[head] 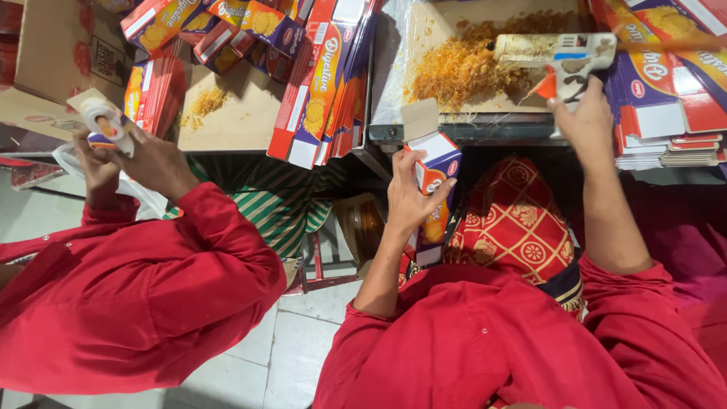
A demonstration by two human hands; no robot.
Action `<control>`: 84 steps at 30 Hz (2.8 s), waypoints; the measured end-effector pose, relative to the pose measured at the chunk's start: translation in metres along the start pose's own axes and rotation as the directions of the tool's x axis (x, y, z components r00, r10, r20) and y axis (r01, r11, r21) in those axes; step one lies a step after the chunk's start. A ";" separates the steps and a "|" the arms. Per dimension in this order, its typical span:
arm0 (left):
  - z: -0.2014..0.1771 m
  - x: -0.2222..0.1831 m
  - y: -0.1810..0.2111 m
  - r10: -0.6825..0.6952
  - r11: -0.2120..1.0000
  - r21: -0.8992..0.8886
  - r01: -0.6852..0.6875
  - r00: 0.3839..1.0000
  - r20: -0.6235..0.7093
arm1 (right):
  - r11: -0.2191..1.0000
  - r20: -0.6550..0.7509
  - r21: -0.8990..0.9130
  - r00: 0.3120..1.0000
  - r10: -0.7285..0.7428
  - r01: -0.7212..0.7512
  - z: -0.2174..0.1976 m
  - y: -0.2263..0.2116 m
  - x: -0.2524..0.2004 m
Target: The person assembles cardboard packaging boxes by hand and applies glue to the edges using a glue gun.
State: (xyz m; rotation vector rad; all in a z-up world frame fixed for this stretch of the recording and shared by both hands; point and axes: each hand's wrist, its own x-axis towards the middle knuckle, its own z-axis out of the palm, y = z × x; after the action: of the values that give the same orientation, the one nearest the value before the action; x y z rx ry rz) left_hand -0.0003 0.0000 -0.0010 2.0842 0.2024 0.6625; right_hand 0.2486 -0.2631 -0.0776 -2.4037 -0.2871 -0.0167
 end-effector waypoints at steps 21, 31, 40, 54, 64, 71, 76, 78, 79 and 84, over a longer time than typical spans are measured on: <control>0.016 0.006 0.007 0.050 0.994 0.099 -0.051 0.999 0.011 | 0.334 0.283 0.919 0.939 -0.194 -0.209 -0.054 -0.130 -0.123; 0.024 0.004 0.015 0.007 0.989 0.148 -0.015 0.999 0.054 | 0.383 0.407 0.870 0.890 -0.206 -0.309 -0.063 -0.153 -0.142; 0.024 0.003 0.018 0.037 0.987 0.154 -0.044 0.998 0.048 | 0.438 0.424 0.835 0.896 -0.129 -0.333 -0.069 -0.155 -0.144; 0.017 0.003 0.018 0.042 0.991 0.129 -0.045 0.999 0.026 | 0.476 0.462 0.780 0.887 -0.003 -0.405 -0.067 -0.148 -0.146; -0.002 0.005 0.002 0.030 0.996 -0.090 -0.019 0.993 0.116 | 0.404 0.463 0.830 0.879 -0.114 -0.384 0.003 -0.023 0.018; -0.002 0.005 -0.013 0.103 0.973 -0.218 -0.069 0.983 0.150 | 0.930 -0.028 -0.345 0.988 -0.149 0.131 -0.018 0.018 0.067; 0.009 0.009 -0.025 0.166 0.953 -0.278 -0.120 0.975 0.150 | 0.682 0.207 0.641 0.777 -0.595 0.351 -0.010 -0.071 -0.014; 0.013 0.007 -0.030 0.163 0.962 -0.247 -0.118 0.972 0.169 | 0.405 0.247 0.906 0.624 -0.741 0.122 0.000 -0.102 -0.042; 0.016 0.006 -0.032 0.181 0.955 -0.263 -0.135 0.971 0.157 | 0.384 0.247 0.917 0.596 -0.764 0.112 0.006 -0.114 -0.051; 0.029 0.003 -0.044 0.306 0.815 -0.518 -0.259 0.952 0.006 | 0.509 0.210 0.761 0.589 -0.781 0.403 0.014 -0.120 -0.073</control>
State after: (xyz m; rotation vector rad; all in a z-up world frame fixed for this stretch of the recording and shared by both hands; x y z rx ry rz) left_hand 0.0225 0.0051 -0.0482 1.6257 -0.3193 0.7062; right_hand 0.1510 -0.1814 -0.0157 -1.4212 -1.2301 0.3818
